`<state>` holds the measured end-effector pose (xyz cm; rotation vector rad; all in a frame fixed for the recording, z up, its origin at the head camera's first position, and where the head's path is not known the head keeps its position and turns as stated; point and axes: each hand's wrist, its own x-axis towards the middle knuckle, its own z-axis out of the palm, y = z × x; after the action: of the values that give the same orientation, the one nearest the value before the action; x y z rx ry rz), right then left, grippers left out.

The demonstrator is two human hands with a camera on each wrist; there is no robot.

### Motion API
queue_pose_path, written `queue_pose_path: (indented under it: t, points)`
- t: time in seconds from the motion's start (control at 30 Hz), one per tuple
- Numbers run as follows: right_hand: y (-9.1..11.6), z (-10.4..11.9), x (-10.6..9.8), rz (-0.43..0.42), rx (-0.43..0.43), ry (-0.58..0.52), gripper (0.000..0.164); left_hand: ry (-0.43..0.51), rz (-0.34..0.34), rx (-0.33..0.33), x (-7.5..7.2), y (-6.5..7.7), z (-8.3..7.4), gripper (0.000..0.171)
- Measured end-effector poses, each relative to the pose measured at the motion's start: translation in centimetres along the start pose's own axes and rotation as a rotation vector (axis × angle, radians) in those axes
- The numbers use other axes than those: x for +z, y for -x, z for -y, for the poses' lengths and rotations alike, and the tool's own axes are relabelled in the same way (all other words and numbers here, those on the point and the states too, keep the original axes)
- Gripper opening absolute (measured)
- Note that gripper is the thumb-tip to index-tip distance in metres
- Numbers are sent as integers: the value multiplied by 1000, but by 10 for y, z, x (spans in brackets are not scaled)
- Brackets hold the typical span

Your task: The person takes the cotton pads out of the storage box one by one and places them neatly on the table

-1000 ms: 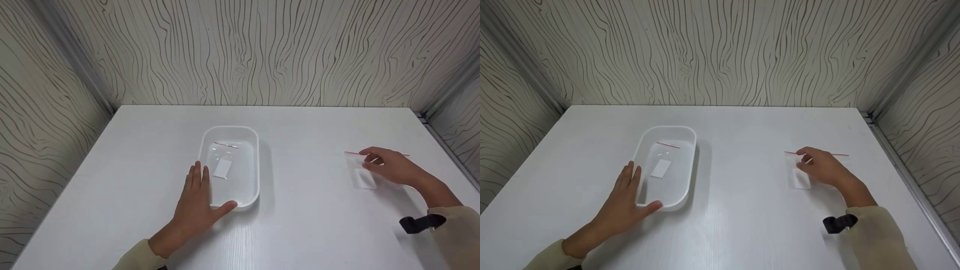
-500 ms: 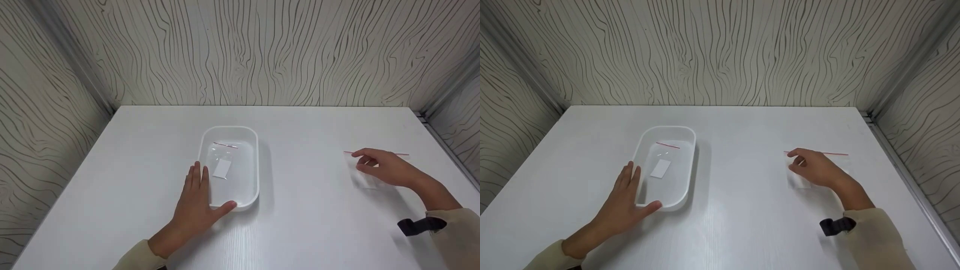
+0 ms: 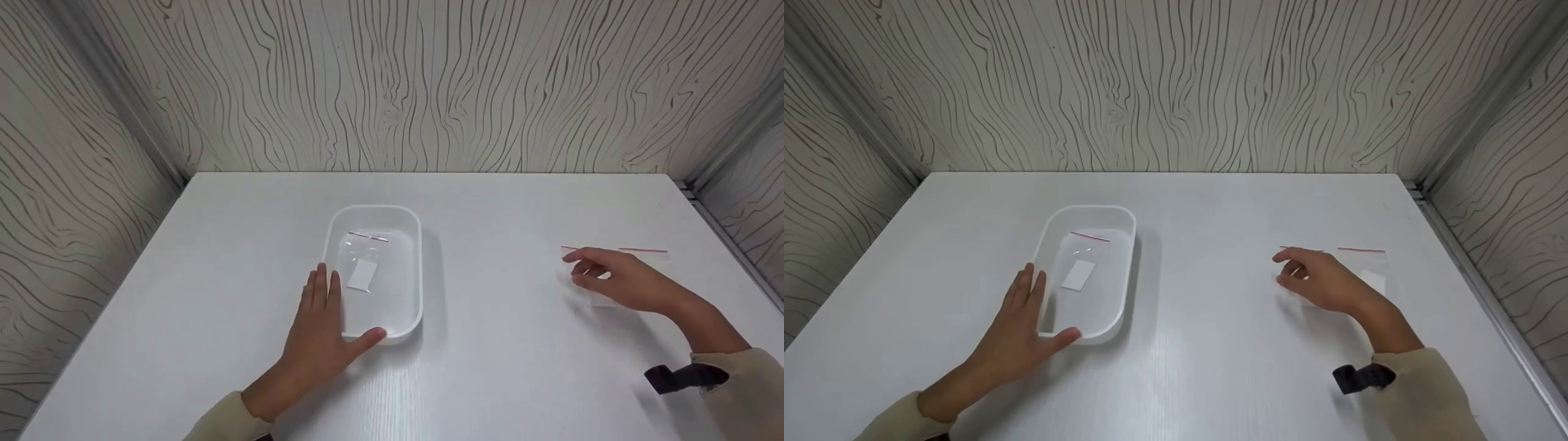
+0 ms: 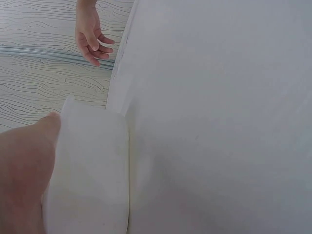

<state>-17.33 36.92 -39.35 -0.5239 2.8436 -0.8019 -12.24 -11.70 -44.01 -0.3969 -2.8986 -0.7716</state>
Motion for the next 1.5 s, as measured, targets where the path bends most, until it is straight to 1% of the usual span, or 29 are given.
queue_pose_path:
  t: [0.43,0.57,0.77,0.93,1.03,1.23,1.33,1.5]
  points:
    - [0,8,4,23,-29,-74,35,-8,9,-5,0,0,1,119]
    - [-2,11,5,51,-39,-111,36,-9,13,-12,0,-1,1,119]
    - [-4,17,5,95,-99,-216,37,-12,14,-11,1,-2,0,120]
    - [-6,22,5,121,-94,-285,39,-17,14,-13,0,-3,0,120]
    - [-6,26,5,128,-95,-293,39,-12,16,-17,0,-2,0,119]
    - [-7,33,6,124,-132,-294,37,0,20,-20,0,-1,0,119]
    - [-8,36,7,127,-128,-297,36,7,24,-22,0,-1,0,119]
    - [-10,39,7,138,-141,-334,34,-1,24,-20,-1,0,-1,119]
